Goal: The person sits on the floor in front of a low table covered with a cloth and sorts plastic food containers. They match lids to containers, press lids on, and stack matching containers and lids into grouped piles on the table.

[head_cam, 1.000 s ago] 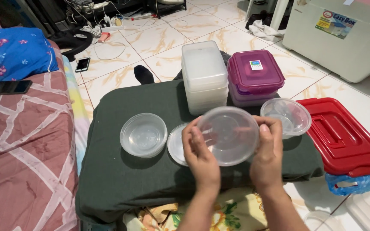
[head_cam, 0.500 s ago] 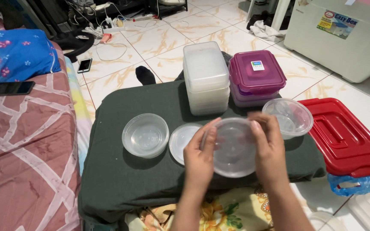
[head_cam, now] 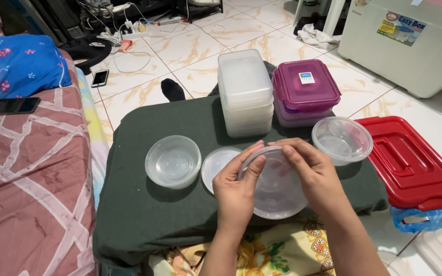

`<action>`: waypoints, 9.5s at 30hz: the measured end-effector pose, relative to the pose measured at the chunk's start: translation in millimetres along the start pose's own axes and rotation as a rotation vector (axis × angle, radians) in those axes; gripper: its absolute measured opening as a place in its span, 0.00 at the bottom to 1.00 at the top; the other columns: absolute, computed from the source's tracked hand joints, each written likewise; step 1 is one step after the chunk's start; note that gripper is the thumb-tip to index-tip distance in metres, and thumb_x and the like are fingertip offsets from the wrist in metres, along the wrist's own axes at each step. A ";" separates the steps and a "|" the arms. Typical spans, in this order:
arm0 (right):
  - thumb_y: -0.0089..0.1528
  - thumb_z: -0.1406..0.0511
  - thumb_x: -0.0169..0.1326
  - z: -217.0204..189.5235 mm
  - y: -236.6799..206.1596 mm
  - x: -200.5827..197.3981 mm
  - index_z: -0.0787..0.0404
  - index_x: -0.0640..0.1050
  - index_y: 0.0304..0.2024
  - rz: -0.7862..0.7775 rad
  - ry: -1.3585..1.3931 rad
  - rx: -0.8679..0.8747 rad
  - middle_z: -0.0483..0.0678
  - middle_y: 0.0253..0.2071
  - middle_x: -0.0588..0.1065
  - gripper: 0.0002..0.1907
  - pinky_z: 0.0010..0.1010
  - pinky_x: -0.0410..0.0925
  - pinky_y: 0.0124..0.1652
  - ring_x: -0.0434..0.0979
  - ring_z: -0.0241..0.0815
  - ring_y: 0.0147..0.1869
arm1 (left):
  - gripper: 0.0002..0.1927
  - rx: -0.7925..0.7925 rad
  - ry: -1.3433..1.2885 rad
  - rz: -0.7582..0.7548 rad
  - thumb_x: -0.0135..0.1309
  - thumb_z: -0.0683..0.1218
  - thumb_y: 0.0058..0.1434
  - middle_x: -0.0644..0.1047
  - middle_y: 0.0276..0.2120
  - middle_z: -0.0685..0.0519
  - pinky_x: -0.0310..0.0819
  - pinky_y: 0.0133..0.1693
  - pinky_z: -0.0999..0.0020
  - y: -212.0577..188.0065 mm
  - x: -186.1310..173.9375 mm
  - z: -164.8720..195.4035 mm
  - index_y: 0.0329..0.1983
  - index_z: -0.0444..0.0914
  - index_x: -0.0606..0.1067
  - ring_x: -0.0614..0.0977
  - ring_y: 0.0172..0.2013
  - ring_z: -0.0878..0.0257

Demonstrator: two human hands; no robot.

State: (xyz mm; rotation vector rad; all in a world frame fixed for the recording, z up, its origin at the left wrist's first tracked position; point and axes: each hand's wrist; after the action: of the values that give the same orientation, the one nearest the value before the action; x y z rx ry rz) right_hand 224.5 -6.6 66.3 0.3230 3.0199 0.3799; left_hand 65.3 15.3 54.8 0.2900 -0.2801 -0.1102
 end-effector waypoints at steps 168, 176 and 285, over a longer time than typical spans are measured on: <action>0.65 0.66 0.54 46.3 9.3 -1.1 0.59 0.73 0.51 0.245 0.824 0.210 0.55 0.59 0.76 0.12 0.38 0.71 0.57 0.76 0.48 0.61 | 0.30 -0.205 -0.880 -0.030 0.53 0.44 0.66 0.70 0.65 0.46 0.65 0.67 0.58 4.3 -79.3 -20.2 0.71 0.34 0.61 0.71 0.66 0.51; 0.67 0.70 0.51 23.9 -1.8 11.3 0.65 0.75 0.56 0.366 0.438 -0.076 0.59 0.56 0.79 0.15 0.41 0.74 0.58 0.81 0.51 0.57 | 0.30 -0.200 -0.550 0.081 0.56 0.40 0.63 0.74 0.58 0.48 0.70 0.60 0.62 3.9 -71.8 -20.4 0.68 0.34 0.63 0.76 0.61 0.56; 0.67 0.66 0.52 99.5 53.8 -9.5 0.70 0.72 0.60 0.046 0.732 0.413 0.47 0.44 0.78 0.21 0.31 0.72 0.46 0.79 0.40 0.45 | 0.13 -0.143 0.446 0.369 0.46 0.49 0.69 0.86 0.40 0.51 0.80 0.33 0.62 34.5 -133.2 0.4 0.47 0.35 0.66 0.84 0.32 0.58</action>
State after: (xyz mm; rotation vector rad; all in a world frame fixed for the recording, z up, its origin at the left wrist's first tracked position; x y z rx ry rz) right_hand 254.9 65.7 -15.8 0.3352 3.8105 -0.1866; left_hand -59.7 67.7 31.2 0.1116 0.1205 0.2959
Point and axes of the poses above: each hand's wrist, its own y-axis towards the middle knuckle, its own x-axis out of the palm, z = x × y
